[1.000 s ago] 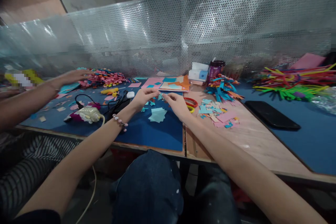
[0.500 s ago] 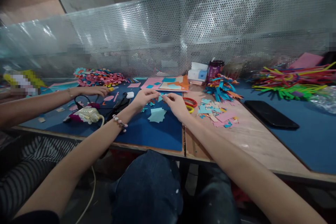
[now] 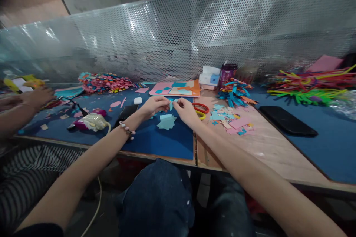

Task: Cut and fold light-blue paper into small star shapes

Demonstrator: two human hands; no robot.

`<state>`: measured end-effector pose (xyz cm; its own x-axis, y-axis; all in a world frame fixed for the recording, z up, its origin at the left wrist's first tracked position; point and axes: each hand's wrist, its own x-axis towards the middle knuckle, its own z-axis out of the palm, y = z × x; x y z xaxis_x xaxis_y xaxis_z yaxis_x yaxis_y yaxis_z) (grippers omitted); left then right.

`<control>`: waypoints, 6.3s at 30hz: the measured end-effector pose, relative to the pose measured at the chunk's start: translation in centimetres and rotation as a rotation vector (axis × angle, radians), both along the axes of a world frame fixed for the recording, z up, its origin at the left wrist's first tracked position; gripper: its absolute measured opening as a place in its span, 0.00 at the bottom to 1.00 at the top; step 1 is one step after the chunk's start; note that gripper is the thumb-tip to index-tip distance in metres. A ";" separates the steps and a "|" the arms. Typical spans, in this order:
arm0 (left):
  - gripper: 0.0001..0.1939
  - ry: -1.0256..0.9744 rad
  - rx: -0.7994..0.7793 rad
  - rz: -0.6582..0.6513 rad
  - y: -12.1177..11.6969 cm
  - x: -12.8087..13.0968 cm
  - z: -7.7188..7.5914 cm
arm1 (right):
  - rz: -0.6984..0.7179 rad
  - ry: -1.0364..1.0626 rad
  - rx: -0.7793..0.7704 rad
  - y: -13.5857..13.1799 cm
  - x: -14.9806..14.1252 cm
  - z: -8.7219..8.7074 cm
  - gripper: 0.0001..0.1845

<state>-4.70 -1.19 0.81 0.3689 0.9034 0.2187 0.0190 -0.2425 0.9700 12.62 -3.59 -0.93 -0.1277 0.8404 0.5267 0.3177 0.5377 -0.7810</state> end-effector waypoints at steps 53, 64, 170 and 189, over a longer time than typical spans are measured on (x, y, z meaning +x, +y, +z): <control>0.12 0.417 0.081 -0.255 -1.4 -0.3 0.6 | 0.277 -0.079 -0.202 1.3 2.7 0.8 0.19; 0.10 0.448 0.180 -0.208 -1.4 -0.2 0.9 | 0.234 -0.177 -0.187 0.5 2.6 1.6 0.19; 0.14 0.340 0.168 -0.073 -1.1 1.2 0.3 | 0.161 0.234 -0.047 1.6 1.8 -0.1 0.15; 0.15 0.295 0.167 -0.054 -0.7 1.3 -0.3 | 0.201 -0.038 -0.092 1.3 3.2 0.7 0.26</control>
<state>-3.40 -1.91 0.52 0.4845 0.8417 0.2385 0.2756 -0.4056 0.8715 15.82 -2.30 -0.25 -0.3158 0.8405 0.4403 0.2418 0.5200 -0.8192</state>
